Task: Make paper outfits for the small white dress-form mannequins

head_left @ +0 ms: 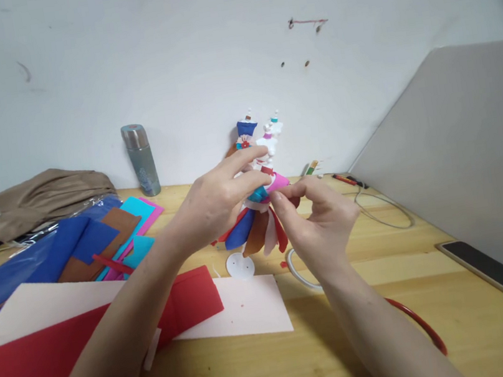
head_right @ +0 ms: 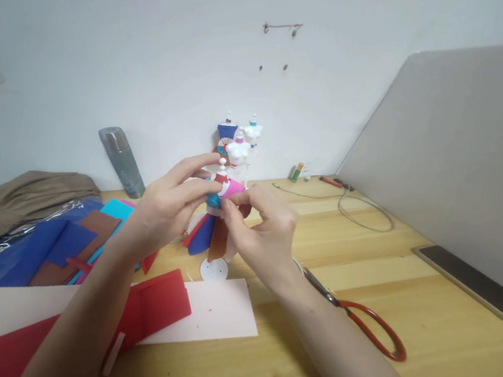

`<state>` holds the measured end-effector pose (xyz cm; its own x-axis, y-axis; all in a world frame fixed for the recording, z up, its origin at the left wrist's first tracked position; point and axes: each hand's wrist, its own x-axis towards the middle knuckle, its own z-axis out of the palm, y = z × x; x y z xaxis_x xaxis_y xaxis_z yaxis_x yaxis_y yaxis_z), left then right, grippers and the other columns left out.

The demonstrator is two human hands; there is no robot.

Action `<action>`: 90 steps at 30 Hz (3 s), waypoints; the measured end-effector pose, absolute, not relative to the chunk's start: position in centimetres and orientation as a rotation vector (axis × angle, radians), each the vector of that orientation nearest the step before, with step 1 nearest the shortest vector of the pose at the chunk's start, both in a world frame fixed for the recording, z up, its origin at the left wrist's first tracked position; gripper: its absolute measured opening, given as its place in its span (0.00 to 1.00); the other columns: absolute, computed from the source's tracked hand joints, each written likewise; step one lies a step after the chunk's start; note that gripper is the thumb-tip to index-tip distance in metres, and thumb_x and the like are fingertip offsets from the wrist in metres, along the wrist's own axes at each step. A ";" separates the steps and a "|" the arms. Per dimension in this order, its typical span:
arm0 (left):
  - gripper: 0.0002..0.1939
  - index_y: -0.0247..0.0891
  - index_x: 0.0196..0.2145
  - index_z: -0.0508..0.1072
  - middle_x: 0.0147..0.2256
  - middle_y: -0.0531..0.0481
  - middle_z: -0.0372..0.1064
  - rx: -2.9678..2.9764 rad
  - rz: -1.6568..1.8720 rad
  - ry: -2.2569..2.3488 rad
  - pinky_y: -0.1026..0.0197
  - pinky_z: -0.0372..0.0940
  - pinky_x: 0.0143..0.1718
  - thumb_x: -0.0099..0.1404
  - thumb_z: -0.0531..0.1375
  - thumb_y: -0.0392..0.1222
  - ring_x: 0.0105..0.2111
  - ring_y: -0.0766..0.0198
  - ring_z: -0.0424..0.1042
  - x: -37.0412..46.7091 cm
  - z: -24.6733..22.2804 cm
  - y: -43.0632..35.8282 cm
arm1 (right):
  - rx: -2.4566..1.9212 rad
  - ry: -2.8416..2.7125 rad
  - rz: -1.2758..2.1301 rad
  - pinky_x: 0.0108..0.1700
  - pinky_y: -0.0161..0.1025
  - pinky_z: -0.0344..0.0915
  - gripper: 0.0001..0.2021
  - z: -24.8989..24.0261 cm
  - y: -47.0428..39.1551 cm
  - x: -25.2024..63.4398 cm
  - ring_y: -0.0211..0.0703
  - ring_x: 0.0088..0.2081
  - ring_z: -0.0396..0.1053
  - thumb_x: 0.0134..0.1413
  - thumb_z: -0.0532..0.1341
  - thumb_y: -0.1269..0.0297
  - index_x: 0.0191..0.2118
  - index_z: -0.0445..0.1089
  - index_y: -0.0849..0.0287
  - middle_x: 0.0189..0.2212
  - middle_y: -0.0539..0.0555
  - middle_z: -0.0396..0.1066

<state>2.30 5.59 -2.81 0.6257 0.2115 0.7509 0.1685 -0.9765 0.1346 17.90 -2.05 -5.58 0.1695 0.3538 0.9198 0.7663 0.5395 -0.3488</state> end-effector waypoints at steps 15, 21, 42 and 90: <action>0.12 0.39 0.38 0.72 0.61 0.42 0.64 2.821 1.287 0.344 0.55 0.68 0.53 0.71 0.49 0.33 0.56 0.60 0.69 2.5 -3.0 5.4 | -1.038 -1.287 -0.163 0.29 0.38 0.61 0.08 -5.4 -2.3 17.9 0.36 0.23 0.63 0.52 0.64 0.73 0.25 0.70 0.56 0.18 0.45 0.66; 0.12 0.40 0.38 0.72 0.61 0.42 0.64 2.825 1.305 0.330 0.56 0.69 0.52 0.71 0.49 0.34 0.56 0.61 0.68 2.5 -3.1 5.5 | -1.046 -1.340 -0.327 0.29 0.37 0.61 0.08 -5.6 -2.2 17.6 0.36 0.23 0.62 0.53 0.64 0.72 0.25 0.68 0.56 0.20 0.45 0.65; 0.09 0.40 0.37 0.72 0.61 0.42 0.64 2.734 1.268 0.330 0.54 0.68 0.54 0.69 0.52 0.33 0.57 0.58 0.68 2.6 -2.9 5.4 | -1.050 -1.445 -0.514 0.29 0.39 0.59 0.09 -6.0 -1.9 17.8 0.37 0.23 0.61 0.52 0.63 0.74 0.25 0.66 0.56 0.19 0.46 0.62; 0.27 0.38 0.56 0.68 0.49 0.45 0.74 1.957 1.202 0.493 0.59 0.72 0.45 0.58 0.58 0.29 0.42 0.63 0.76 5.2 -4.5 5.4 | -1.095 -1.411 -0.309 0.27 0.37 0.62 0.07 -5.7 -2.2 17.8 0.36 0.22 0.64 0.52 0.63 0.73 0.26 0.71 0.55 0.19 0.45 0.67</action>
<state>5.24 5.36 -4.55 0.4797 0.6620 0.5759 -0.0672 -0.6267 0.7763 17.83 -2.17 -5.70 0.2124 0.4170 0.8837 0.7485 0.5119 -0.4214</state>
